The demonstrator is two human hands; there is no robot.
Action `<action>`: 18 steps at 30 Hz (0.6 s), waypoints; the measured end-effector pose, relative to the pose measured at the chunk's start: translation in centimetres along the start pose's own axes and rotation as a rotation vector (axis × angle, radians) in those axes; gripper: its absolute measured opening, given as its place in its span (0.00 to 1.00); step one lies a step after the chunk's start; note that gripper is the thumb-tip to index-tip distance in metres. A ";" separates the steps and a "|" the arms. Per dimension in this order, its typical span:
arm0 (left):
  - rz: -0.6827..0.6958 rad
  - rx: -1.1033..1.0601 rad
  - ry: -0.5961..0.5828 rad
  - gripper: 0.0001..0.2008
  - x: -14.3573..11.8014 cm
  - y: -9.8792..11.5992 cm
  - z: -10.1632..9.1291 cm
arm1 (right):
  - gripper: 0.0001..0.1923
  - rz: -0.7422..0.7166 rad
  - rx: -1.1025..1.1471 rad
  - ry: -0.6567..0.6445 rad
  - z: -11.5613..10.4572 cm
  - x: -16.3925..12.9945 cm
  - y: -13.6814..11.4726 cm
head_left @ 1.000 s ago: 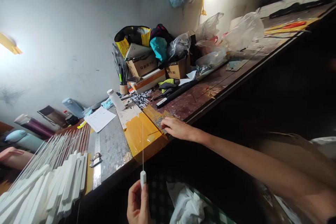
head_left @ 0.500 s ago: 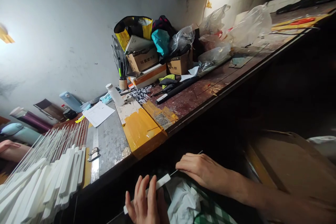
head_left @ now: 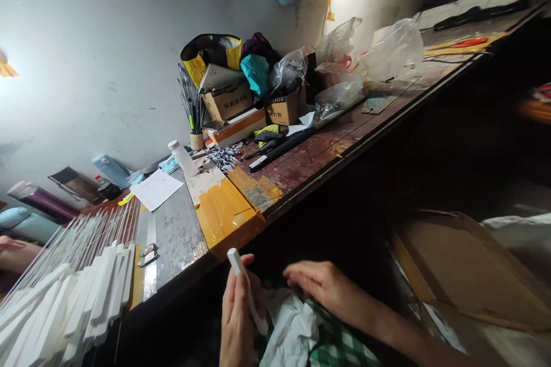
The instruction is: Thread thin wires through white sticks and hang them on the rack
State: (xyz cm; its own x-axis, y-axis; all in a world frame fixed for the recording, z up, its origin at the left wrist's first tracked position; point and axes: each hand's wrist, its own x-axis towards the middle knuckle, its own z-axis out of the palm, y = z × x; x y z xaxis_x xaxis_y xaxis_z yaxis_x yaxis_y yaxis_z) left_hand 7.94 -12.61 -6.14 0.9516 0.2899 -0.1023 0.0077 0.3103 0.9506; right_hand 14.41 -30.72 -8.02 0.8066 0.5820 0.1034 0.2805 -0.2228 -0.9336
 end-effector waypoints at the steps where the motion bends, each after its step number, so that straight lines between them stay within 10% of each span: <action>1: -0.045 0.052 -0.063 0.26 0.0 0.2 -0.2 | 0.19 0.028 0.110 0.064 -0.5 0.6 -0.8; 9: -0.198 0.098 -0.388 0.24 0.4 -1.8 0.5 | 0.20 -0.035 0.698 0.018 -2.2 4.2 -4.8; 18: -0.111 -0.009 -0.312 0.16 0.9 -1.4 4.2 | 0.15 -0.068 0.605 0.208 -4.3 6.3 -7.4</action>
State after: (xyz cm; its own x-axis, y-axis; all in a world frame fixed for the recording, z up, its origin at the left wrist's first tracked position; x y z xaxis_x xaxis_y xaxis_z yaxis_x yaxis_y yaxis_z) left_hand 10.12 -16.60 -6.30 0.9934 -0.0372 -0.1086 0.1148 0.3329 0.9359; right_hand 19.66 -28.75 0.99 0.8986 0.4017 0.1768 0.0405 0.3253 -0.9448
